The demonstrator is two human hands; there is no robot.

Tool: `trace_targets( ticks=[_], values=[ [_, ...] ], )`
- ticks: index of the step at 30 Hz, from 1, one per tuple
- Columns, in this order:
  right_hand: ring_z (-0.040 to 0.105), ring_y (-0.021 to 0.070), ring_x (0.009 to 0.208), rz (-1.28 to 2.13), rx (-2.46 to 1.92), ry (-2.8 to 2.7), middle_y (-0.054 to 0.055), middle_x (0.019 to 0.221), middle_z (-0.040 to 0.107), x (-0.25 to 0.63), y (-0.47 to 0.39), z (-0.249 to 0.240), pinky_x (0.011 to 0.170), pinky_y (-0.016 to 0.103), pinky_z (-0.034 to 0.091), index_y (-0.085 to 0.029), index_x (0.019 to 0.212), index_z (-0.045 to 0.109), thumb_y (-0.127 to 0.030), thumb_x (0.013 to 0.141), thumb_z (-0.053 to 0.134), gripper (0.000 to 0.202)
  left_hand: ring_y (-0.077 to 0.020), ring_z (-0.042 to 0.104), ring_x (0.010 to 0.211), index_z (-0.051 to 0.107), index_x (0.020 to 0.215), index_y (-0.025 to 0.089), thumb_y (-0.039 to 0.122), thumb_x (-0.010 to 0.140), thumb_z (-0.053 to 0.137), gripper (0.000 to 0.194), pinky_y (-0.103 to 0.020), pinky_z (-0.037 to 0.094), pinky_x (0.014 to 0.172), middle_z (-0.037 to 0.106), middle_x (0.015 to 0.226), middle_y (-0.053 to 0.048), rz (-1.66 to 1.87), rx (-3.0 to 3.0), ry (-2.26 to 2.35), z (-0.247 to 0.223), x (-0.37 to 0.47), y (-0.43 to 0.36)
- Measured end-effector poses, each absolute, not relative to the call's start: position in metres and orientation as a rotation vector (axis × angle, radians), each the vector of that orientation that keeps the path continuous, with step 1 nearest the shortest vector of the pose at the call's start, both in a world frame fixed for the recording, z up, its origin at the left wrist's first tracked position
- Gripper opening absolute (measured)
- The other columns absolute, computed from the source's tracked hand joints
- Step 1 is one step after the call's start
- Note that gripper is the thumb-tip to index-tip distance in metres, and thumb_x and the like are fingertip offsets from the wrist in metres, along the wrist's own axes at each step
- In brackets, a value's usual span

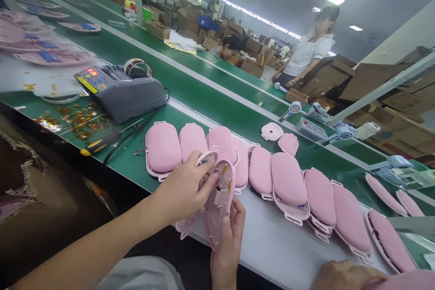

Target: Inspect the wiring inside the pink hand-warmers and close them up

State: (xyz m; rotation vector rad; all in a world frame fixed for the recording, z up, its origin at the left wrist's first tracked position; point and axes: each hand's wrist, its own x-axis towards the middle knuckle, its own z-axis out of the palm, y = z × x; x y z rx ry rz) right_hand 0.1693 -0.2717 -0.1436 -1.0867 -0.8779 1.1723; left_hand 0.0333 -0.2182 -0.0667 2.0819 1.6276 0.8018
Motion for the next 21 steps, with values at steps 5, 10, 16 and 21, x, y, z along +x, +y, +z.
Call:
trace_targets(
  ticks=[5, 10, 16, 21],
  values=[
    [0.06, 0.0214, 0.104, 1.194, -0.958, -0.904, 0.005, 0.118, 0.06, 0.177, -0.269, -0.161, 0.08, 0.034, 0.052, -0.028, 0.118, 0.051, -0.045, 0.085, 0.055, 0.037, -0.0215, 0.06, 0.068, 0.066, 0.09, 0.019, 0.025, 0.089, 0.036, 0.03, -0.035, 0.049, 0.059, 0.051, 0.093, -0.008, 0.722, 2.023, 1.739, -0.062, 0.035, -0.217],
    [0.058, 0.023, 0.106, 1.209, -0.969, -0.823, 0.005, 0.124, 0.058, 0.177, -0.269, -0.159, 0.08, 0.037, 0.052, -0.03, 0.12, 0.052, -0.045, 0.085, 0.053, 0.038, -0.0189, 0.059, 0.063, 0.066, 0.092, 0.022, 0.024, 0.083, 0.045, 0.023, -0.033, 0.047, 0.057, 0.051, 0.093, -0.006, 0.775, 1.961, 1.771, -0.063, 0.037, -0.22],
    [0.061, 0.022, 0.101, 1.254, -0.93, -0.882, 0.005, 0.119, 0.06, 0.181, -0.272, -0.156, 0.076, 0.035, 0.054, -0.029, 0.117, 0.055, -0.044, 0.084, 0.059, 0.036, -0.0153, 0.059, 0.064, 0.067, 0.101, 0.028, 0.023, 0.086, 0.047, 0.027, -0.03, 0.045, 0.059, 0.052, 0.092, -0.003, 0.948, 1.845, 1.749, -0.066, 0.04, -0.219],
    [0.064, 0.0215, 0.098, 1.207, -0.949, -0.934, 0.005, 0.117, 0.062, 0.181, -0.275, -0.157, 0.076, 0.035, 0.055, -0.028, 0.119, 0.053, -0.044, 0.085, 0.058, 0.037, -0.0177, 0.063, 0.075, 0.065, 0.108, 0.03, 0.028, 0.091, 0.045, 0.026, -0.031, 0.047, 0.066, 0.057, 0.095, -0.002, 1.054, 1.825, 1.712, -0.075, 0.044, -0.219]
  ],
)
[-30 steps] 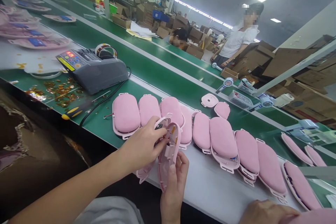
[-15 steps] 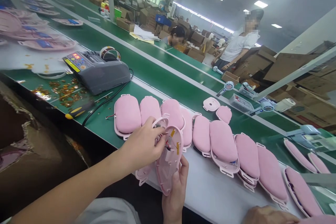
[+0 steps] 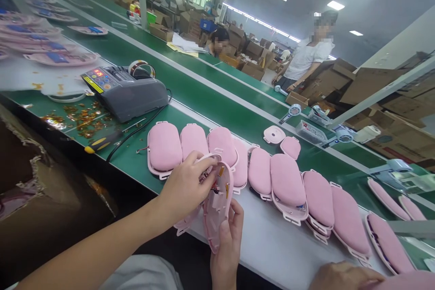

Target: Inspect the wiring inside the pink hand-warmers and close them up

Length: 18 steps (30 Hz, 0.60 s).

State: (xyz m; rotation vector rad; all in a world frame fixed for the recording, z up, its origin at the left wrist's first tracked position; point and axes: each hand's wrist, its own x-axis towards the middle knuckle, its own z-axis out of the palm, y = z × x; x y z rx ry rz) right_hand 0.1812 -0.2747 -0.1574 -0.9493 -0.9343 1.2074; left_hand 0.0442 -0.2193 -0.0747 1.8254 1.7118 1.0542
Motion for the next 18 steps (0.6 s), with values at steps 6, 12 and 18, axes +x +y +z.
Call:
trace_targets(
  ticks=[6, 12, 18],
  values=[
    [0.056, 0.0225, 0.116, 1.025, -1.083, -1.004, 0.007, 0.13, 0.056, 0.166, -0.275, -0.16, 0.091, 0.039, 0.049, -0.029, 0.125, 0.05, -0.041, 0.089, 0.054, 0.038, -0.0182, 0.062, 0.074, 0.043, 0.135, 0.036, 0.029, 0.093, 0.042, 0.043, -0.034, 0.05, 0.068, 0.058, 0.102, -0.003, 1.1, 1.817, 1.638, -0.083, 0.045, -0.219],
    [0.054, 0.0245, 0.119, 0.878, -1.116, -1.041, 0.008, 0.133, 0.054, 0.157, -0.273, -0.164, 0.091, 0.039, 0.049, -0.025, 0.129, 0.048, -0.041, 0.089, 0.051, 0.043, -0.0252, 0.055, 0.114, 0.029, 0.143, 0.026, 0.018, 0.084, 0.053, 0.065, -0.04, 0.045, 0.095, 0.054, 0.128, -0.009, 1.154, 1.767, 1.43, -0.088, 0.039, -0.218],
    [0.053, 0.0253, 0.119, 0.781, -1.181, -0.989, 0.012, 0.133, 0.053, 0.143, -0.272, -0.161, 0.094, 0.041, 0.046, -0.02, 0.126, 0.049, -0.043, 0.087, 0.054, 0.046, -0.0239, 0.056, 0.113, 0.052, 0.125, 0.021, 0.019, 0.079, 0.062, 0.047, -0.038, 0.044, 0.097, 0.062, 0.12, -0.008, 1.192, 1.604, 1.32, -0.096, 0.036, -0.217]
  ],
)
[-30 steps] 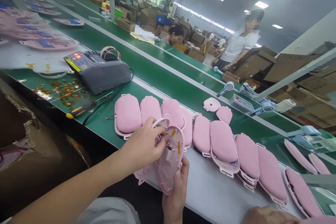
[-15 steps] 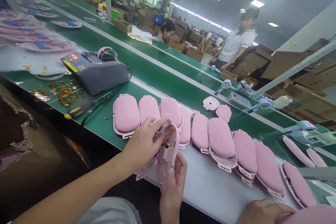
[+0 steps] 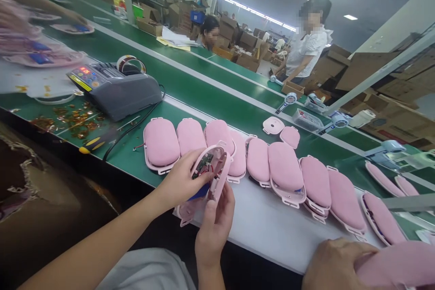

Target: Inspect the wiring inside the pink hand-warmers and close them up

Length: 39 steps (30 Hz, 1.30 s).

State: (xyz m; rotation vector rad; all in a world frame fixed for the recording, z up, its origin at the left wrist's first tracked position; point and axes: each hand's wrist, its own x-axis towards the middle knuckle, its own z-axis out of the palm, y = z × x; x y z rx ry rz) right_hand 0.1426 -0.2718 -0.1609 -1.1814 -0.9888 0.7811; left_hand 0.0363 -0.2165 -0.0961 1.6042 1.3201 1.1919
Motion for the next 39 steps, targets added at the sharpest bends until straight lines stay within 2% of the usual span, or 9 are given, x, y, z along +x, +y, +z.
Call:
trace_targets(
  ticks=[2, 11, 15, 18, 25, 28, 31, 35, 39],
  values=[
    [0.053, 0.0255, 0.12, 0.758, -1.223, -0.961, 0.013, 0.134, 0.052, 0.137, -0.271, -0.159, 0.096, 0.042, 0.045, -0.02, 0.125, 0.048, -0.043, 0.086, 0.055, 0.047, -0.0225, 0.059, 0.106, 0.057, 0.119, 0.021, 0.017, 0.079, 0.06, 0.04, -0.036, 0.046, 0.093, 0.065, 0.113, -0.007, 1.217, 1.604, 1.322, -0.097, 0.038, -0.217],
    [0.053, 0.0264, 0.12, 0.84, -1.215, -0.911, 0.011, 0.132, 0.056, 0.146, -0.266, -0.162, 0.097, 0.045, 0.044, -0.019, 0.128, 0.051, -0.043, 0.085, 0.057, 0.049, -0.0216, 0.063, 0.098, 0.051, 0.124, 0.02, 0.017, 0.083, 0.051, 0.041, -0.033, 0.048, 0.087, 0.067, 0.111, -0.007, 1.18, 1.58, 1.339, -0.092, 0.037, -0.222],
    [0.052, 0.0255, 0.121, 0.901, -1.238, -0.931, 0.01, 0.134, 0.055, 0.147, -0.265, -0.154, 0.097, 0.043, 0.045, -0.021, 0.128, 0.052, -0.042, 0.087, 0.054, 0.046, -0.0213, 0.061, 0.106, 0.047, 0.129, 0.021, 0.016, 0.087, 0.043, 0.043, -0.034, 0.047, 0.09, 0.064, 0.122, -0.008, 1.189, 1.555, 1.279, -0.096, 0.035, -0.221],
    [0.054, 0.0245, 0.119, 0.939, -1.236, -0.96, 0.008, 0.132, 0.057, 0.145, -0.265, -0.146, 0.095, 0.04, 0.046, -0.022, 0.126, 0.054, -0.042, 0.087, 0.055, 0.043, -0.0223, 0.061, 0.107, 0.05, 0.125, 0.021, 0.016, 0.086, 0.045, 0.04, -0.036, 0.048, 0.091, 0.063, 0.125, -0.008, 1.194, 1.509, 1.337, -0.097, 0.034, -0.22],
    [0.055, 0.0242, 0.118, 0.969, -1.272, -1.003, 0.008, 0.131, 0.058, 0.146, -0.263, -0.136, 0.093, 0.038, 0.048, -0.023, 0.126, 0.055, -0.043, 0.087, 0.058, 0.044, -0.0234, 0.063, 0.091, 0.055, 0.114, 0.019, 0.013, 0.08, 0.05, 0.035, -0.036, 0.049, 0.08, 0.069, 0.101, -0.007, 1.211, 1.511, 1.457, -0.103, 0.033, -0.219],
    [0.058, 0.0248, 0.114, 1.083, -1.298, -1.005, 0.009, 0.126, 0.061, 0.154, -0.26, -0.13, 0.092, 0.039, 0.049, -0.022, 0.125, 0.055, -0.045, 0.083, 0.063, 0.048, -0.0197, 0.063, 0.088, 0.057, 0.109, 0.021, 0.017, 0.078, 0.054, 0.031, -0.032, 0.049, 0.081, 0.068, 0.097, -0.003, 1.276, 1.379, 1.286, -0.107, 0.032, -0.215],
    [0.062, 0.0251, 0.109, 1.184, -1.313, -0.989, 0.009, 0.121, 0.065, 0.162, -0.256, -0.123, 0.091, 0.041, 0.05, -0.022, 0.125, 0.055, -0.046, 0.081, 0.066, 0.052, -0.0173, 0.061, 0.094, 0.054, 0.116, 0.02, 0.017, 0.076, 0.059, 0.04, -0.029, 0.048, 0.085, 0.066, 0.102, -0.003, 1.297, 1.08, 0.996, -0.109, 0.031, -0.211],
    [0.063, 0.0255, 0.106, 1.241, -1.313, -1.046, 0.011, 0.119, 0.066, 0.166, -0.253, -0.118, 0.089, 0.04, 0.052, -0.021, 0.126, 0.053, -0.045, 0.079, 0.068, 0.055, -0.0142, 0.061, 0.09, 0.051, 0.118, 0.024, 0.027, 0.078, 0.064, 0.042, -0.025, 0.047, 0.081, 0.064, 0.104, -0.001, 1.232, 0.777, 0.691, -0.11, 0.029, -0.209],
    [0.063, 0.0237, 0.108, 1.208, -1.256, -1.178, 0.009, 0.118, 0.067, 0.164, -0.251, -0.118, 0.09, 0.038, 0.052, -0.022, 0.121, 0.056, -0.043, 0.083, 0.064, 0.044, -0.0147, 0.062, 0.085, 0.046, 0.12, 0.026, 0.046, 0.077, 0.068, 0.052, -0.028, 0.048, 0.082, 0.064, 0.096, 0.0, 1.208, 0.671, 0.611, -0.115, 0.03, -0.21]
  ],
)
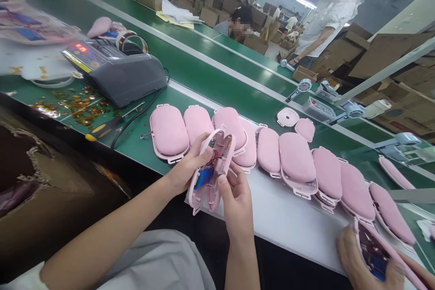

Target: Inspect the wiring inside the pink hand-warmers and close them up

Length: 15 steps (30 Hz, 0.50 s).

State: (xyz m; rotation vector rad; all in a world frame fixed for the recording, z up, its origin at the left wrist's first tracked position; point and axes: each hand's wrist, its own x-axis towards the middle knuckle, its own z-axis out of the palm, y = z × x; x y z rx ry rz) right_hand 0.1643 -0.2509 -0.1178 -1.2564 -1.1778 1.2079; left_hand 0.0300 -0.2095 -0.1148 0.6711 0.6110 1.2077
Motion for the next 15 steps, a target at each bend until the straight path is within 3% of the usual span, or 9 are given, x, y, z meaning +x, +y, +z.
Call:
trace_targets(
  ticks=[4, 6, 9, 12, 15],
  values=[
    [0.066, 0.0236, 0.1, 1.077, -1.29, -1.308, 0.01, 0.11, 0.069, 0.16, -0.252, -0.117, 0.085, 0.037, 0.054, -0.019, 0.11, 0.062, -0.043, 0.082, 0.064, 0.037, -0.0185, 0.061, 0.088, 0.043, 0.128, 0.025, 0.065, 0.073, 0.062, 0.071, -0.03, 0.048, 0.081, 0.062, 0.098, -0.004, 1.218, 0.655, 0.55, -0.118, 0.035, -0.214],
    [0.065, 0.0239, 0.1, 1.009, -1.341, -1.362, 0.009, 0.11, 0.069, 0.156, -0.256, -0.117, 0.086, 0.037, 0.053, -0.019, 0.112, 0.062, -0.041, 0.081, 0.065, 0.038, -0.0183, 0.059, 0.088, 0.042, 0.132, 0.025, 0.067, 0.067, 0.066, 0.081, -0.029, 0.047, 0.08, 0.061, 0.096, -0.003, 1.241, 0.695, 0.615, -0.116, 0.037, -0.217],
    [0.065, 0.024, 0.1, 0.94, -1.362, -1.458, 0.008, 0.108, 0.07, 0.151, -0.263, -0.12, 0.085, 0.035, 0.053, -0.021, 0.112, 0.064, -0.039, 0.081, 0.065, 0.036, -0.0146, 0.056, 0.077, 0.029, 0.141, 0.027, 0.047, 0.06, 0.08, 0.097, -0.027, 0.045, 0.073, 0.058, 0.082, 0.002, 1.195, 0.727, 0.681, -0.111, 0.036, -0.218],
    [0.066, 0.0246, 0.097, 0.887, -1.282, -1.461, 0.008, 0.107, 0.07, 0.149, -0.263, -0.133, 0.084, 0.036, 0.054, -0.021, 0.113, 0.066, -0.043, 0.081, 0.065, 0.039, -0.0103, 0.05, 0.059, 0.018, 0.146, 0.028, 0.019, 0.058, 0.074, 0.104, -0.024, 0.042, 0.061, 0.054, 0.065, 0.008, 1.089, 0.713, 0.675, -0.105, 0.032, -0.219],
    [0.065, 0.0237, 0.097, 0.856, -1.198, -1.255, 0.009, 0.11, 0.068, 0.148, -0.253, -0.148, 0.078, 0.033, 0.055, -0.02, 0.104, 0.071, -0.05, 0.087, 0.055, 0.038, -0.0135, 0.057, 0.07, 0.024, 0.145, 0.029, 0.015, 0.06, 0.062, 0.095, -0.027, 0.048, 0.066, 0.062, 0.079, 0.002, 1.16, 0.78, 0.705, -0.102, 0.03, -0.225]
  ],
)
